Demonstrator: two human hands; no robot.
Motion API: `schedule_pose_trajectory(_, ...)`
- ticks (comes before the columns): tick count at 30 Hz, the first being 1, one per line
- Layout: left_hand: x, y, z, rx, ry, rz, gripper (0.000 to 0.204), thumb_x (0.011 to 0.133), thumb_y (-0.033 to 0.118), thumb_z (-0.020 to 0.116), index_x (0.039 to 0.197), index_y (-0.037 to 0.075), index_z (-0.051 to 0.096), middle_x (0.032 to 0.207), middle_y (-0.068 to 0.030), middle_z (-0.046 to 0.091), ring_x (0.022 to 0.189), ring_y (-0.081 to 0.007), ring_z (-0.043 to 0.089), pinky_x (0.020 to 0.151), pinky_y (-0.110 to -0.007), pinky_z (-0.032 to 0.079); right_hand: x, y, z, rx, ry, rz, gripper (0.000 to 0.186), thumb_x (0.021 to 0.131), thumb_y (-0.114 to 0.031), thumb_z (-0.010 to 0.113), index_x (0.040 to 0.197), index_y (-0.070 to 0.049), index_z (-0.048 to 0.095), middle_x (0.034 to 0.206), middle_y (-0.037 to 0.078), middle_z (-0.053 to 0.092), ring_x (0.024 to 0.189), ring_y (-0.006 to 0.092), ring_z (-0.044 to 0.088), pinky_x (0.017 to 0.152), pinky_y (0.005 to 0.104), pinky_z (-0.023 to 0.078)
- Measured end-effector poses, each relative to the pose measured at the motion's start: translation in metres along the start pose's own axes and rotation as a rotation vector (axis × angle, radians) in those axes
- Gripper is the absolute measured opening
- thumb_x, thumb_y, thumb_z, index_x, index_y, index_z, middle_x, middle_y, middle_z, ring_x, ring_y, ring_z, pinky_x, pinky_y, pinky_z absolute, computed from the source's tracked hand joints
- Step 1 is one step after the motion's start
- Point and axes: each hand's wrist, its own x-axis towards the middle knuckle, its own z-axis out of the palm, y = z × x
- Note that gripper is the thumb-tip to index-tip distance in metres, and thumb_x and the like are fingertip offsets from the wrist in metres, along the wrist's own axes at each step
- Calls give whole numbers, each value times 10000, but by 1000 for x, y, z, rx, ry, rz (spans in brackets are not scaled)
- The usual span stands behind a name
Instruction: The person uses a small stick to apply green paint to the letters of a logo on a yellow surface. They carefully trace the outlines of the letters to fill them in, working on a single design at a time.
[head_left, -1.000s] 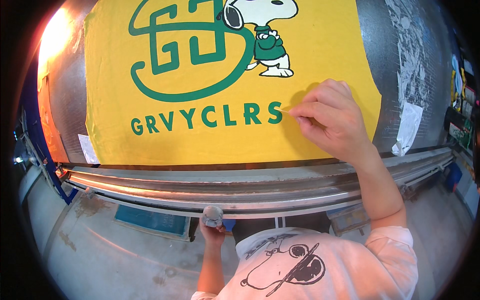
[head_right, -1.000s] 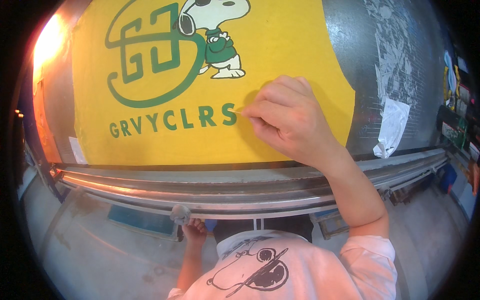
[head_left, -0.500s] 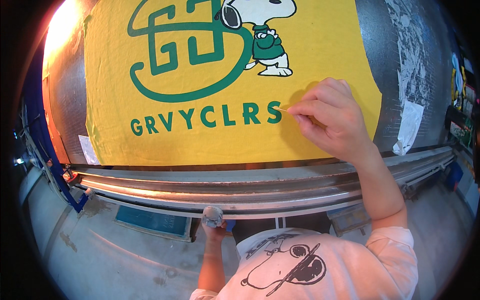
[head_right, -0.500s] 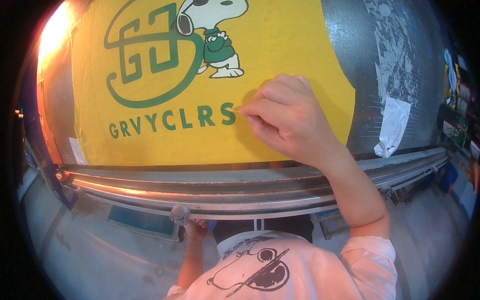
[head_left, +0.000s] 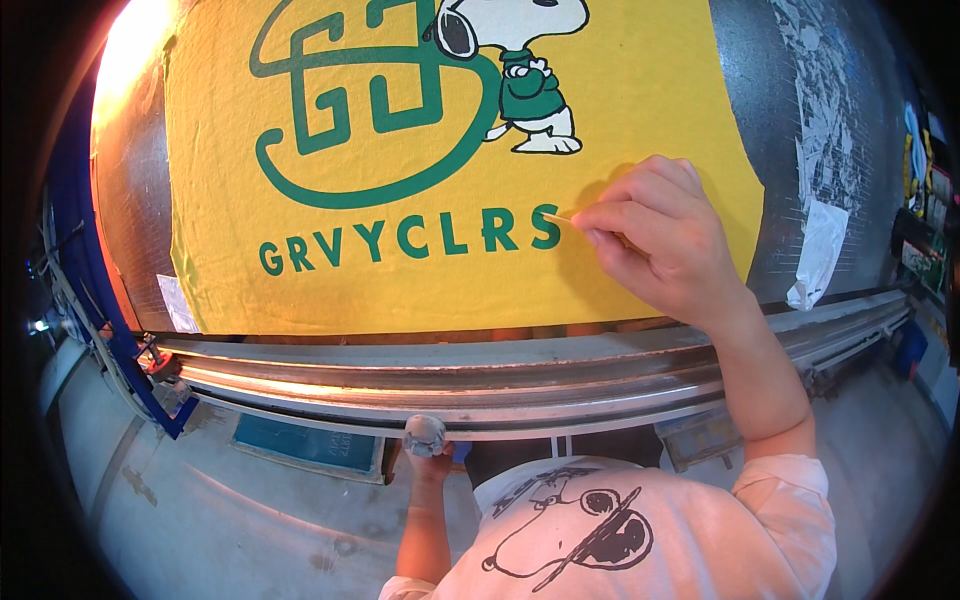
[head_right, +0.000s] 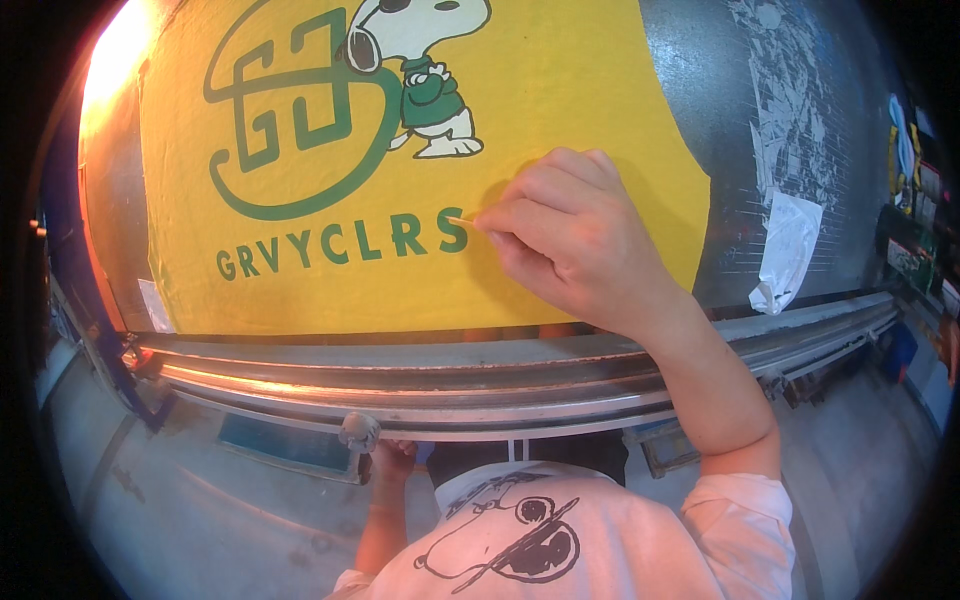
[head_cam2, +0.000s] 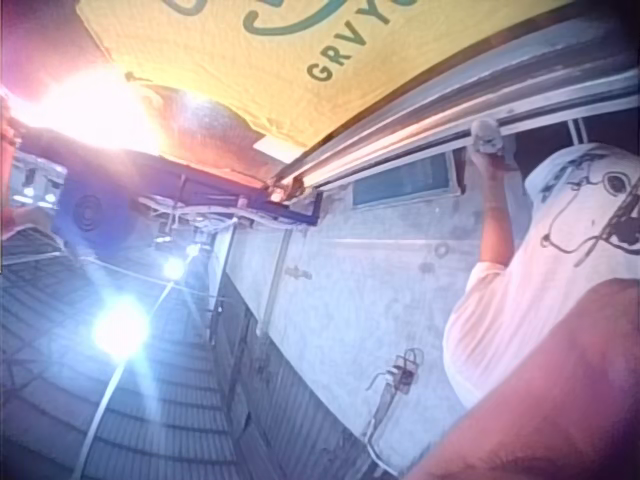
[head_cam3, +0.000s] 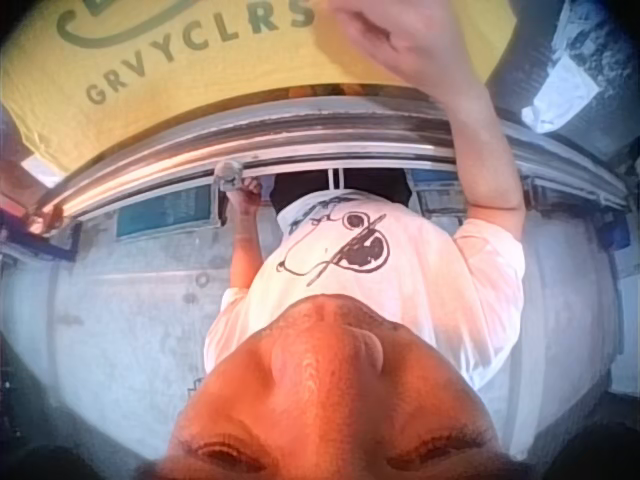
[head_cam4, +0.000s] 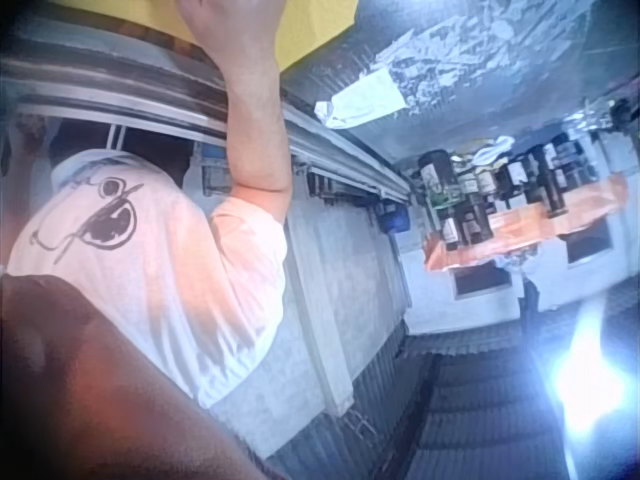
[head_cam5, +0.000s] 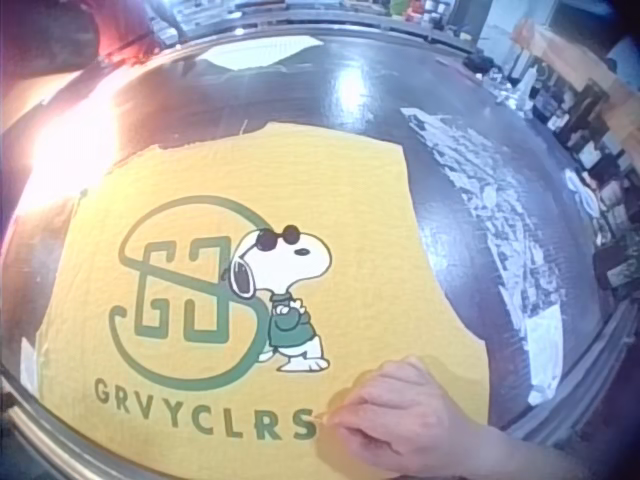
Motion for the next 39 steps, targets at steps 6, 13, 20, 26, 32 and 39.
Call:
schedule_pose_trajectory(6,3,-1,-4,14,-8,23,332,1018,518,546,1047,210,667,873,-1,691,671,-181,629,509,-308,474,0,-1,-1,-3,-9,0,203,764,-4,805,941,-90,755,871,12,647,837,232,610,766,378,431)
schedule_pose_trajectory(13,5,-2,-9,20,-59,33,336,1022,510,561,1036,189,662,876,-11,692,676,-188,633,505,-307,476,0,0,1,0,11,-7,213,745,6,818,929,-81,754,864,18,651,821,237,613,761,377,438)
schedule_pose_trajectory(20,1,-3,11,41,39,66,427,1089,499,458,1130,108,625,771,-18,563,605,-149,510,509,-281,421,0,0,3,10,33,6,221,734,19,825,913,-84,747,859,13,650,820,232,612,756,371,438)
schedule_pose_trajectory(26,2,-2,11,38,11,60,423,1087,499,470,1133,108,624,753,-18,559,596,-148,503,504,-279,414,1,-1,2,2,14,8,229,730,15,829,916,-90,745,859,9,648,819,231,608,757,374,439)
schedule_pose_trajectory(32,-3,-2,23,40,84,62,433,1087,520,453,1139,126,625,748,-6,548,592,-143,487,504,-283,404,-1,1,3,-5,27,5,220,732,6,823,910,-98,745,853,2,646,821,225,603,760,374,435)
schedule_pose_trajectory(39,-7,-2,-1,48,44,13,456,1009,671,520,988,228,627,733,52,496,589,-123,428,513,-265,301,-4,1,1,30,7,13,148,815,-44,783,926,-133,740,877,-19,665,850,212,615,801,377,441)
